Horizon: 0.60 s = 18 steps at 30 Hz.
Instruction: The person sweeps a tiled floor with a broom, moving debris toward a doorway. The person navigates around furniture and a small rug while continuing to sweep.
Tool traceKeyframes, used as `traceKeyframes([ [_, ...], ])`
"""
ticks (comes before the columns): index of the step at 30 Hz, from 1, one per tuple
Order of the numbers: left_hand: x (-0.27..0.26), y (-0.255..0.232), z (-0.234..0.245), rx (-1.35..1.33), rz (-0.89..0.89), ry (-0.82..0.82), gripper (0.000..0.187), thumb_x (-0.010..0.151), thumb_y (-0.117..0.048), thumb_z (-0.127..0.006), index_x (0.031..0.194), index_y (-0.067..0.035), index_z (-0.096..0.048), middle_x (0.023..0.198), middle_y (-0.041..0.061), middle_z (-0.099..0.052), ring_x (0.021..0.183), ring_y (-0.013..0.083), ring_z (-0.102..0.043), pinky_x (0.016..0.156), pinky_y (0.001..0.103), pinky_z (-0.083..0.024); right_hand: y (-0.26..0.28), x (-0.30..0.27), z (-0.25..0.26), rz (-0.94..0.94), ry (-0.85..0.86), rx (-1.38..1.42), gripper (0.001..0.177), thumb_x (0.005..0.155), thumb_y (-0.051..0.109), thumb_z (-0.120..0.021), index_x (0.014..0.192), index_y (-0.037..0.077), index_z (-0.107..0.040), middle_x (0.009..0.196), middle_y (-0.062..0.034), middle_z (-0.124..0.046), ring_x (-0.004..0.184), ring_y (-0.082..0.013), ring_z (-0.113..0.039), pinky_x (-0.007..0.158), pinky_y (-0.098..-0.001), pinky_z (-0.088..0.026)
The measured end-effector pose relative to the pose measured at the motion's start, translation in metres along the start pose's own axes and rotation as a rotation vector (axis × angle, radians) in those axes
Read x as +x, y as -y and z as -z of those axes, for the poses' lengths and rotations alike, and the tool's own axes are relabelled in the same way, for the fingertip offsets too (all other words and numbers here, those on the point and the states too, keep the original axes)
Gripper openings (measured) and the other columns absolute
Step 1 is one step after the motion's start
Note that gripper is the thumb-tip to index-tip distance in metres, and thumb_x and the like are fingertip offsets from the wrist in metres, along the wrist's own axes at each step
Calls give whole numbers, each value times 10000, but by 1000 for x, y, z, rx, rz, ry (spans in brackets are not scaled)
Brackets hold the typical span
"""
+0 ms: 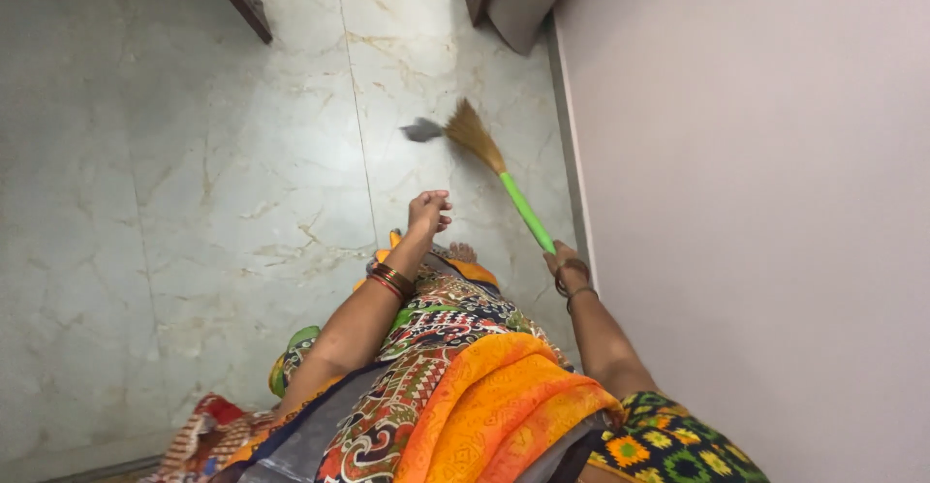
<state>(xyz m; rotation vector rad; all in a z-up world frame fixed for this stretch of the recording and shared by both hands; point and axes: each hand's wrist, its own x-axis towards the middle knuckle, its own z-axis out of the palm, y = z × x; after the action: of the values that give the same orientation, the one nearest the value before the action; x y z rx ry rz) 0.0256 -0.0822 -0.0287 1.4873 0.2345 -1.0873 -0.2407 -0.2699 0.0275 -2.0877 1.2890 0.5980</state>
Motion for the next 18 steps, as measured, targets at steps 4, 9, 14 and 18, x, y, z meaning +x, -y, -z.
traceKeyframes([
  [4,8,-5,-39,-19,-49,9,189,995,-172,-564,1145,-119,-666,925,42,-703,598,115,-613,525,252,-500,-16,26,28,10,-98,129,378,982,270,-591,1243,-1,-623,1125,-295,-683,1060,-485,-651,897,-537,-517],
  [9,10,-5,-35,-79,-33,-125,197,992,-193,-545,1133,-128,-666,917,33,-702,574,124,-611,496,264,-496,3,90,71,-114,42,-9,396,983,293,-576,1177,-33,-689,1065,-268,-713,1014,-423,-693,895,-488,-533],
  [14,4,-8,-25,-159,-46,-216,185,998,-179,-566,1132,-92,-658,890,49,-694,560,122,-607,473,259,-496,7,121,102,162,65,-169,394,957,328,-591,1204,29,-664,1008,-219,-720,913,-373,-699,822,-472,-537],
  [18,-2,-11,-26,-213,-65,-233,192,989,-165,-555,1139,-91,-649,874,45,-697,544,123,-617,461,246,-481,20,135,113,101,83,18,374,966,317,-591,1190,19,-620,891,-190,-693,771,-325,-679,704,-468,-534],
])
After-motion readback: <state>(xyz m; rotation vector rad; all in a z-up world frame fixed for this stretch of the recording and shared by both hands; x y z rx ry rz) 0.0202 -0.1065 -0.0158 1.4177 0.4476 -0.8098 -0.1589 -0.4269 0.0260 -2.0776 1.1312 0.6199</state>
